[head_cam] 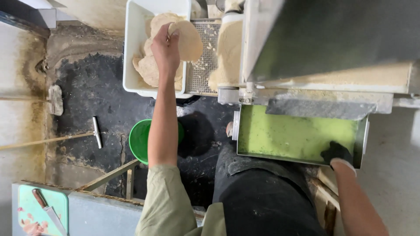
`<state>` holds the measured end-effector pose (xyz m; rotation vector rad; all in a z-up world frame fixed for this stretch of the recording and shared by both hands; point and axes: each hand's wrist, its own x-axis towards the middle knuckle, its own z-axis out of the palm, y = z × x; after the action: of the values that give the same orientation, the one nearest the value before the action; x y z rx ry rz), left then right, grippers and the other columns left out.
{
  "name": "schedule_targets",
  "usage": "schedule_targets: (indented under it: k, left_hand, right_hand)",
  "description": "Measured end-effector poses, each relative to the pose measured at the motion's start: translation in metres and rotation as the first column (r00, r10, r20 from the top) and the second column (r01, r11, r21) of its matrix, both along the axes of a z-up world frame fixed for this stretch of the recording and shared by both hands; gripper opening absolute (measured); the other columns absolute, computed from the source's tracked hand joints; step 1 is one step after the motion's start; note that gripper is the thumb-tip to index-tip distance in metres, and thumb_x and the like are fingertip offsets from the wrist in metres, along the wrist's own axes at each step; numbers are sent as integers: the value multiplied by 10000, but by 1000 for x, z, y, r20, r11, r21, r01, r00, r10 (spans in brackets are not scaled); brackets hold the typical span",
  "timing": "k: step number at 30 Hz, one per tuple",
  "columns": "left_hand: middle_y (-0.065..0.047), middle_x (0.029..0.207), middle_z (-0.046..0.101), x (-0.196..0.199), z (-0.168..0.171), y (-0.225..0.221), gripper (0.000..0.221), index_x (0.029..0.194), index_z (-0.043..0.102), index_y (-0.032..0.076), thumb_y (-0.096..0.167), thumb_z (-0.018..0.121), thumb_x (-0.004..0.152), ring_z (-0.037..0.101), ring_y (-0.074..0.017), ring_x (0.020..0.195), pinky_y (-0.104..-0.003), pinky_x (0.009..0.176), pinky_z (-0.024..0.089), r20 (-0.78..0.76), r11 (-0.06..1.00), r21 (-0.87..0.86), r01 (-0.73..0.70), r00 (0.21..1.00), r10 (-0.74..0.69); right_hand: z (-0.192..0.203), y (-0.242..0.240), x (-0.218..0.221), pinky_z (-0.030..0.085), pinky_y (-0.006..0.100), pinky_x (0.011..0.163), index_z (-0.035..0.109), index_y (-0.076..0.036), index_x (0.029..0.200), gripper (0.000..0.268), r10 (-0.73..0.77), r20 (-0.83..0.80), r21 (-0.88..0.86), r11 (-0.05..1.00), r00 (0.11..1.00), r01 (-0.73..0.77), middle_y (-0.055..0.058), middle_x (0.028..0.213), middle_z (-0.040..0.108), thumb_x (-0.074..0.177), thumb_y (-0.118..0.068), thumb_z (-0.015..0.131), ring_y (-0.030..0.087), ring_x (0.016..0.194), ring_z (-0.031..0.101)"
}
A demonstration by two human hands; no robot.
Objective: Breading chicken pieces by dipping them in a liquid coating and feeding them into an industrial breading machine.
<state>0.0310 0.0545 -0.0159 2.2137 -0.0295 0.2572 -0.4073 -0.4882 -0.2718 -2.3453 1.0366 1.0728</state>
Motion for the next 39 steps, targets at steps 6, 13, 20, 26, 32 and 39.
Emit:
schedule_targets:
  k: [6,13,20,26,32,39]
  left_hand:
    - [56,645,468,97,-58,76,279,787,507,175,8,581,998,343,-59,589,-248,481,225,72,990,85,-109,992,103]
    - [-93,1236,793,131,-71,53,574,1431,556,103,241,845,955,796,-203,1013,-333,803,694,-105,971,238,25,994,0]
    - [-128,1497,578,16,-59,-53,622,1496,504,73,448,589,1007,617,-288,1260,-423,1002,552,-620,935,-150,321,706,-342]
    - [-244,1292,667,-4,-127,-52,543,1450,528,-9,200,702,980,715,-393,1169,-572,970,610,-643,831,-555,34,617,-454]
    - [-102,1135,733,-21,-100,-46,327,1255,666,125,101,699,931,748,-226,1005,-439,918,614,-594,851,-523,-41,733,-330]
    - [-126,979,686,-23,-30,-57,187,1177,662,108,26,643,1011,723,-225,863,-381,782,602,-111,956,-258,141,979,-174]
  right_hand:
    - [40,31,22,589,480,997,642,-172,1483,651,66,-134,-42,996,989,-72,143,1449,680,884,-419,710,400,1240,698]
    - [62,57,14,557,554,936,608,-132,1461,598,-112,106,-84,989,988,121,269,1299,715,894,-314,664,533,1119,686]
    - [95,67,27,537,563,922,564,-114,1478,469,-390,279,148,921,878,362,213,1433,614,1018,-193,602,487,1181,617]
    - [71,60,8,605,463,759,568,33,1415,521,-778,400,683,606,485,409,365,1313,522,944,-70,767,431,1035,662]
    - [78,62,14,573,536,889,653,-16,1363,613,-556,486,521,804,674,287,314,1306,639,833,-208,894,468,1180,628]
    - [50,33,0,569,501,917,710,-63,1233,475,-115,625,236,971,772,-47,242,1153,739,847,-302,850,453,1133,682]
